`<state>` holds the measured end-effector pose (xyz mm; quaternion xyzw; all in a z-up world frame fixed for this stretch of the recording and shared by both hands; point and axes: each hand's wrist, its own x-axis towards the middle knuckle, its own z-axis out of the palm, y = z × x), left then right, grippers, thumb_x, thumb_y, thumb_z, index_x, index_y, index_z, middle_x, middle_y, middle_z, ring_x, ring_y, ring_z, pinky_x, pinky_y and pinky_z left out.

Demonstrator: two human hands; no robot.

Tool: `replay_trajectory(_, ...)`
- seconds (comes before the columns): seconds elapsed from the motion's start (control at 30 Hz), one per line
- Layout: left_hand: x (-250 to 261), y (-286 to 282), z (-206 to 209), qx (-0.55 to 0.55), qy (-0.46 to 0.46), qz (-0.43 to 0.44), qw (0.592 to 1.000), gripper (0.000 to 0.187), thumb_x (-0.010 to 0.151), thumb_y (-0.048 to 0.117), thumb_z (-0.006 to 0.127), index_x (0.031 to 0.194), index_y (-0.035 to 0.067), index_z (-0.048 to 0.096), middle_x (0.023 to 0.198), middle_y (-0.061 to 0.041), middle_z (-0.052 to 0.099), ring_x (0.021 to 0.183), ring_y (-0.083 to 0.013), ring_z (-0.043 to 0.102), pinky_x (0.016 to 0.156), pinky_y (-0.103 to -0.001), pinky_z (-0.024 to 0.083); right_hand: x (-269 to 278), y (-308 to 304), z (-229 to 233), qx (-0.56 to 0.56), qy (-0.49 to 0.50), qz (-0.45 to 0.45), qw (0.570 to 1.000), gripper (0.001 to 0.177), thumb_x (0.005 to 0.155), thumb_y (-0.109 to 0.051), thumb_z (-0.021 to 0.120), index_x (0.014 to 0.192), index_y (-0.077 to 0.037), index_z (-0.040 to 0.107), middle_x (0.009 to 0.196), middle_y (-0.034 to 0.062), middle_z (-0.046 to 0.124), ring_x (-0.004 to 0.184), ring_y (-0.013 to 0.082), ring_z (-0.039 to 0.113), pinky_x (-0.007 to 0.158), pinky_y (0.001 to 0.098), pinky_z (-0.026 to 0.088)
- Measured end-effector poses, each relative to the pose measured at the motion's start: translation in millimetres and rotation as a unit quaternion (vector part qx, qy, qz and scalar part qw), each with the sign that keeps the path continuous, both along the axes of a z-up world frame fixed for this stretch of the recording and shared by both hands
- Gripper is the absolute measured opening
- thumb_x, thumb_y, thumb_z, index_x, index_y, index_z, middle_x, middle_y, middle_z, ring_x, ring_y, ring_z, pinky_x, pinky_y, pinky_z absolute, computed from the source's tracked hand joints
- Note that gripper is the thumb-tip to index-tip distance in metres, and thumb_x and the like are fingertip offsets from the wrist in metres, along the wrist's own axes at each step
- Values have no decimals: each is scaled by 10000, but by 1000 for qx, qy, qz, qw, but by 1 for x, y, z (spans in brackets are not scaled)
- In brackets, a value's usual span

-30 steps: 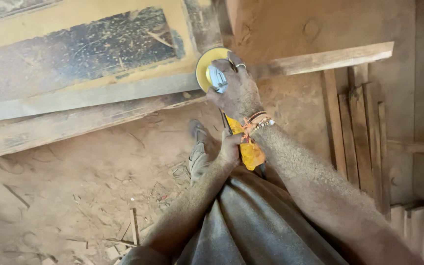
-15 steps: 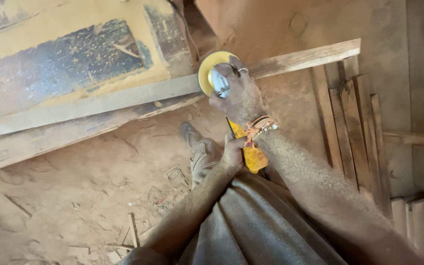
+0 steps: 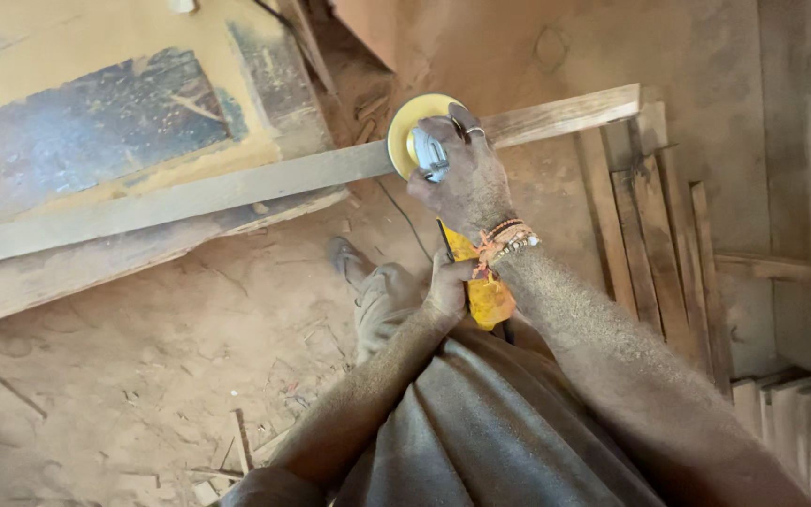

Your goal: The person uses a handheld angle grinder to sand the surface and edges of several long wooden beams while standing in a workshop area covered with wood scraps.

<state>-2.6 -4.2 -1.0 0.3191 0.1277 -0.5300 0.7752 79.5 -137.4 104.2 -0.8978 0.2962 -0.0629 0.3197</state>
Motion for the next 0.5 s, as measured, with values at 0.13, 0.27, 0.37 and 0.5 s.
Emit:
replay_trajectory(0.13, -16, -13, -13, -13, 10, -27, 1000, 322, 709, -2, 657, 1024, -60, 695, 846, -119, 723, 724, -232, 697, 704, -372, 583, -14, -19, 1, 6, 14, -9, 1000, 662, 758, -267, 811, 1377, -174, 594, 1505, 201, 466, 1303, 414, 558, 1056, 499, 496)
replay_trajectory(0.27, -28, -26, -18, -7, -8, -39, 999, 308, 697, -9, 657, 1000, -54, 692, 824, -127, 719, 702, -240, 698, 683, -375, 586, -29, -32, 3, 13, 4, -21, 1000, 677, 755, -266, 806, 1391, -183, 587, 1507, 198, 464, 1307, 408, 562, 1060, 489, 501)
replay_trajectory(0.37, -32, -38, -10, 0, -12, -40, 999, 309, 699, -16, 659, 1003, -62, 686, 818, -128, 714, 689, -241, 696, 669, -371, 584, -38, -45, 5, 25, 13, -30, 999, 688, 739, -268, 809, 1383, -183, 584, 1511, 200, 451, 1291, 402, 572, 1039, 481, 506)
replay_trajectory(0.5, -37, -53, 1, -9, 26, -29, 999, 427, 641, 7, 635, 1063, -24, 692, 822, -90, 715, 668, -208, 687, 645, -350, 582, -47, -60, 6, 3, 9, -33, 999, 676, 752, -261, 821, 1383, -182, 591, 1513, 189, 459, 1275, 411, 581, 1031, 489, 508)
